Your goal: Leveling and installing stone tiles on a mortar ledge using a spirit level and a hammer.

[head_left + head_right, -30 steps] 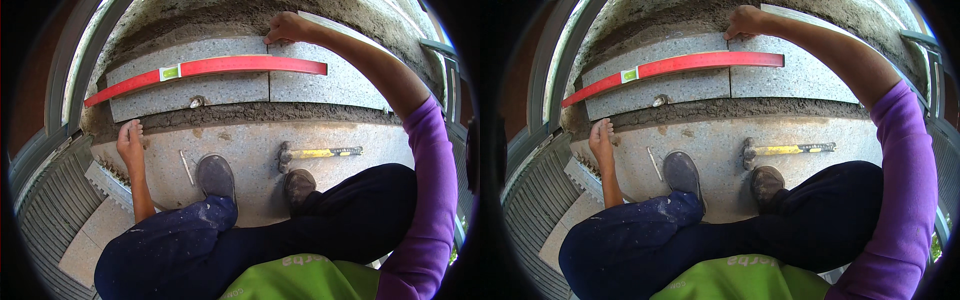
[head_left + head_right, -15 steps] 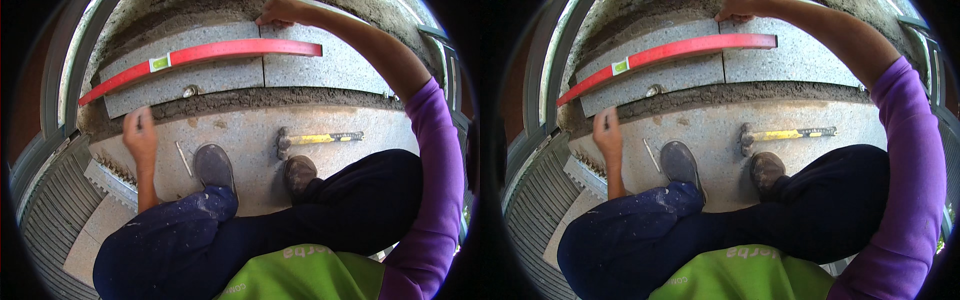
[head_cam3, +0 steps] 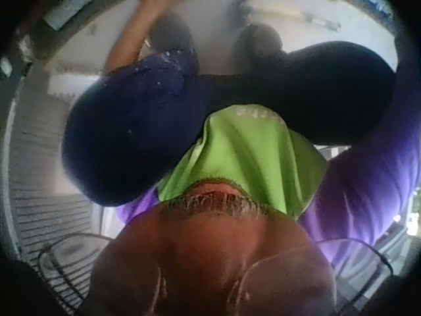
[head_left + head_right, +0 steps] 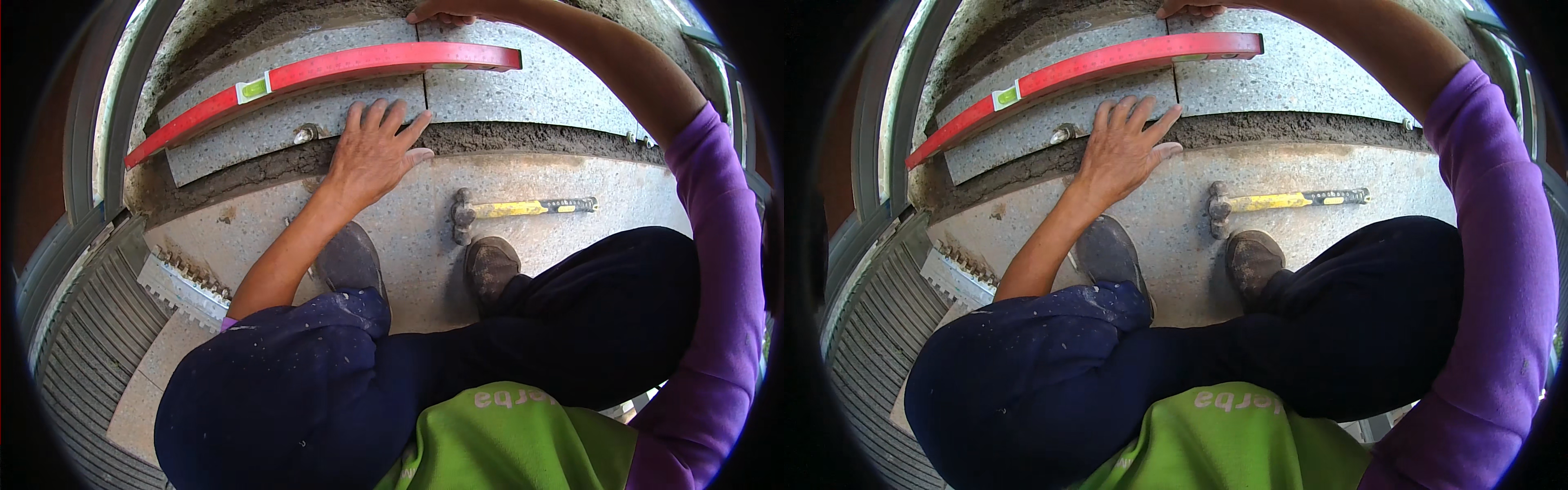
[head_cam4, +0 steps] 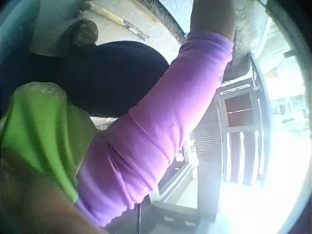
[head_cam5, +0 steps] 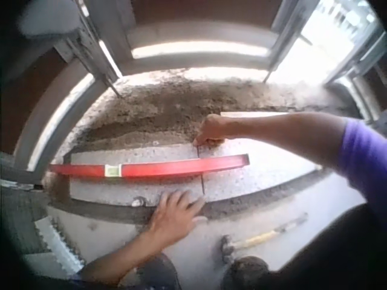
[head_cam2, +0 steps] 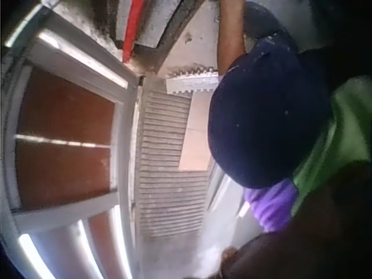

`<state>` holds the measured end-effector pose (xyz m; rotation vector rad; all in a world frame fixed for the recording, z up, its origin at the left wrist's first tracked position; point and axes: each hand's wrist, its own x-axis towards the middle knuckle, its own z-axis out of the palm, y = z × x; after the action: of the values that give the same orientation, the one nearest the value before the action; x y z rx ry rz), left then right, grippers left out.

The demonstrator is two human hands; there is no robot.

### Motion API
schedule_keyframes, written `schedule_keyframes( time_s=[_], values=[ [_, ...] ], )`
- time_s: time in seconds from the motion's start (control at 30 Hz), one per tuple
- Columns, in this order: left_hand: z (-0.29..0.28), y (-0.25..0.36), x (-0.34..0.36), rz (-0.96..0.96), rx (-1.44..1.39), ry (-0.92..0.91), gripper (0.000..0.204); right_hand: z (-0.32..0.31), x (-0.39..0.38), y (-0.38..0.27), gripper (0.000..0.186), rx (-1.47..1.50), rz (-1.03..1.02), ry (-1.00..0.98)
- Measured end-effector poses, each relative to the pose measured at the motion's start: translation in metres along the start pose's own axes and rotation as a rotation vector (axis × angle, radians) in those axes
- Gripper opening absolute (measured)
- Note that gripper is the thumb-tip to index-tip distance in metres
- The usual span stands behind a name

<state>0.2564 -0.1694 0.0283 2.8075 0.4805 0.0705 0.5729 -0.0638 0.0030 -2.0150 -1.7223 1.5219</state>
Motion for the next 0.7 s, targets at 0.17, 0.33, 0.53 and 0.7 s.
schedule_keyframes(
  time_s=[0.17,0.33,0.53,0.7],
  values=[
    [0.004,0.005,0.008,0.018,0.015,-0.026,0.059,-0.003,0.018,0.025,0.015,-1.171,-0.679,0.077],
    [-0.001,0.001,0.0,-0.007,0.037,-0.052,0.059,0.012,0.005,-0.004,0.005,0.116,-0.098,0.088],
    [0.005,0.003,0.002,0.016,0.008,-0.031,0.063,0.002,0.004,0.019,0.017,0.193,-0.131,0.018],
    [0.004,0.001,-0.004,-0.004,-0.005,-0.05,0.064,0.003,-0.014,0.002,0.018,0.056,-0.178,0.208]
  ],
)
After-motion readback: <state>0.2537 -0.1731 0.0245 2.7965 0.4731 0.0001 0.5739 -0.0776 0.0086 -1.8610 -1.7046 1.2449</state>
